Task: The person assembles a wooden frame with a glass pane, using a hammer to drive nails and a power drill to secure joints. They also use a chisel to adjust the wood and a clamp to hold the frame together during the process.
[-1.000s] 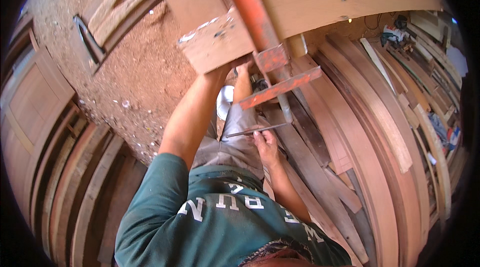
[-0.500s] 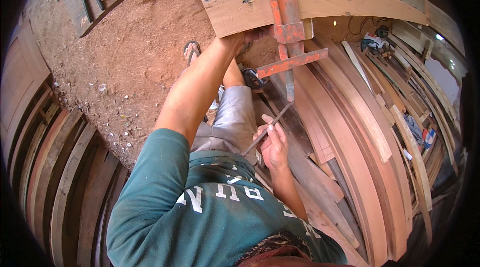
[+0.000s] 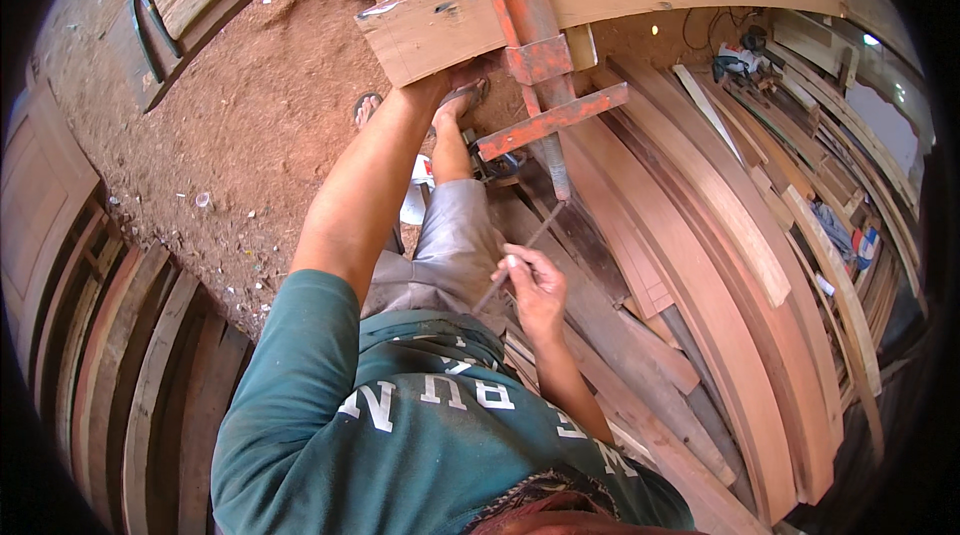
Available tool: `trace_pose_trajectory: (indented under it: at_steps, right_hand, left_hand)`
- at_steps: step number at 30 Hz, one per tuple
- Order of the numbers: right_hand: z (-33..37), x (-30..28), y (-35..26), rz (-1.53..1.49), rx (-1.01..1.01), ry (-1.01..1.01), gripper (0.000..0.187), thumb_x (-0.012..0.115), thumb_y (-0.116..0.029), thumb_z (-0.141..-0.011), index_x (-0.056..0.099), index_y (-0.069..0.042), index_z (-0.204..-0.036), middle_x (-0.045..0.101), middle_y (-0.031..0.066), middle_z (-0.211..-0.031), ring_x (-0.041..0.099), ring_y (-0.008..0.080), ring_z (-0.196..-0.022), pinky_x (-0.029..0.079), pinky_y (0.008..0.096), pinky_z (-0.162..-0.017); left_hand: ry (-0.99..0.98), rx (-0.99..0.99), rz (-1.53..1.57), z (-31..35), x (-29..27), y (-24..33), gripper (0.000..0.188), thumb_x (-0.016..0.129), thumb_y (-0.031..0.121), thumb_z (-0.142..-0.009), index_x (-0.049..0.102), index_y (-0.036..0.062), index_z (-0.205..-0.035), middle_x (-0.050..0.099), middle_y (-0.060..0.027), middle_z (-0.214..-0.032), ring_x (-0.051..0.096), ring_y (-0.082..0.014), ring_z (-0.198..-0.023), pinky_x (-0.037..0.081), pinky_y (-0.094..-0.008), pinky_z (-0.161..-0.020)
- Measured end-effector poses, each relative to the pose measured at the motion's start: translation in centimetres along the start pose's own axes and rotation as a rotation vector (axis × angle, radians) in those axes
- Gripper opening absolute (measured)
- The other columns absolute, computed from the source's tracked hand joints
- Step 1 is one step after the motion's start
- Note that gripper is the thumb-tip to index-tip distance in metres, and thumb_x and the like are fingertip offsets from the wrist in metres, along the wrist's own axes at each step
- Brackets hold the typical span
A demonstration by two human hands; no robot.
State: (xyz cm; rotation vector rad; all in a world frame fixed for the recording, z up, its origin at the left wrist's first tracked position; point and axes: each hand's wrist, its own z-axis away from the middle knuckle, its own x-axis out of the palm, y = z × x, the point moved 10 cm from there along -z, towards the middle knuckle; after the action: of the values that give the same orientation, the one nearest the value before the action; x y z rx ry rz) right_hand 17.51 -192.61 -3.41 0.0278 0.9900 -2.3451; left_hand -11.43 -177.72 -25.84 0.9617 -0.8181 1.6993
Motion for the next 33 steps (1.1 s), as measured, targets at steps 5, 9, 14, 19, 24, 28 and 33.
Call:
trace_pose_trajectory:
  at_steps: [5, 9, 14, 19, 24, 28, 33]
  right_hand:
    - [-4.5, 1.6, 3.3, 0.405, -0.212, -0.008, 0.017, 0.069, -0.004, -0.098, 0.074, 0.004, -0.112, 0.073, 0.0084, -0.099, 0.067, 0.0119, -0.082, 0.054, 0.0248, -0.072]
    - [-8.2, 2.7, 3.1, 0.406, -0.309, 0.07, 0.016, 0.072, -0.004, -0.093, 0.075, 0.003, -0.108, 0.073, 0.0086, -0.092, 0.066, 0.0112, -0.081, 0.053, 0.0279, -0.073]
    - [-10.3, 2.6, 3.4, 0.386, -0.376, 0.148, 0.011, 0.072, 0.001, -0.088, 0.073, 0.001, -0.099, 0.074, 0.0215, -0.091, 0.073, 0.0377, -0.085, 0.055, 0.0414, -0.077]
    - [-10.3, 2.6, 2.9, 0.358, -0.438, 0.134, 0.012, 0.071, 0.003, -0.087, 0.073, 0.002, -0.098, 0.074, 0.0212, -0.09, 0.073, 0.0386, -0.086, 0.056, 0.0411, -0.078]
    - [-10.9, 1.9, 3.4, 0.47, -0.486, 0.179, 0.017, 0.069, 0.004, -0.087, 0.073, 0.003, -0.103, 0.073, 0.0216, -0.1, 0.072, 0.0387, -0.096, 0.056, 0.0436, -0.085]
    - [-12.3, 0.8, 0.7, 0.758, -0.598, 0.237, 0.023, 0.065, -0.005, -0.096, 0.07, 0.003, -0.117, 0.069, 0.0284, -0.115, 0.069, 0.0405, -0.102, 0.055, 0.0444, -0.09]
    - [-16.9, -4.1, 3.9, 0.764, -0.434, 0.19, 0.042, 0.061, -0.009, -0.097, 0.056, 0.0, -0.137, 0.061, 0.0269, -0.134, 0.057, 0.0434, -0.125, 0.044, 0.0482, -0.109]
  left_hand:
    - [0.006, -0.002, -0.023, 0.0, -0.2, 0.3, 0.043, 0.064, 0.034, -0.1, 0.058, 0.0031, -0.129, 0.063, -0.0101, -0.113, 0.064, -0.0242, -0.102, 0.055, -0.0401, -0.09]
    - [0.007, -0.007, -0.034, 0.0, -0.3, 0.3, 0.043, 0.064, 0.034, -0.1, 0.058, 0.0032, -0.129, 0.063, -0.0099, -0.113, 0.063, -0.024, -0.102, 0.055, -0.0398, -0.09]
    - [0.01, -0.008, -0.04, 0.1, -0.7, 0.4, 0.043, 0.064, 0.034, -0.1, 0.058, 0.0033, -0.129, 0.063, -0.0097, -0.113, 0.063, -0.0237, -0.101, 0.055, -0.0394, -0.089]
    - [0.01, -0.007, -0.05, 0.2, -1.0, 0.4, 0.042, 0.064, 0.034, -0.1, 0.058, 0.0034, -0.129, 0.063, -0.0095, -0.113, 0.063, -0.0235, -0.101, 0.055, -0.039, -0.089]
    - [0.015, -0.006, -0.06, 0.1, -1.2, 0.7, 0.042, 0.064, 0.034, -0.1, 0.058, 0.0036, -0.129, 0.063, -0.0092, -0.113, 0.063, -0.0232, -0.101, 0.055, -0.0387, -0.089]
    - [0.013, -0.011, -0.071, -0.1, -1.1, 0.7, 0.042, 0.064, 0.034, -0.1, 0.058, 0.0037, -0.129, 0.063, -0.0091, -0.113, 0.063, -0.023, -0.101, 0.055, -0.0383, -0.089]
    - [0.017, -0.019, -0.082, -0.4, -1.1, 0.6, 0.042, 0.064, 0.034, -0.1, 0.058, 0.0038, -0.129, 0.063, -0.0088, -0.112, 0.063, -0.0227, -0.1, 0.055, -0.038, -0.089]
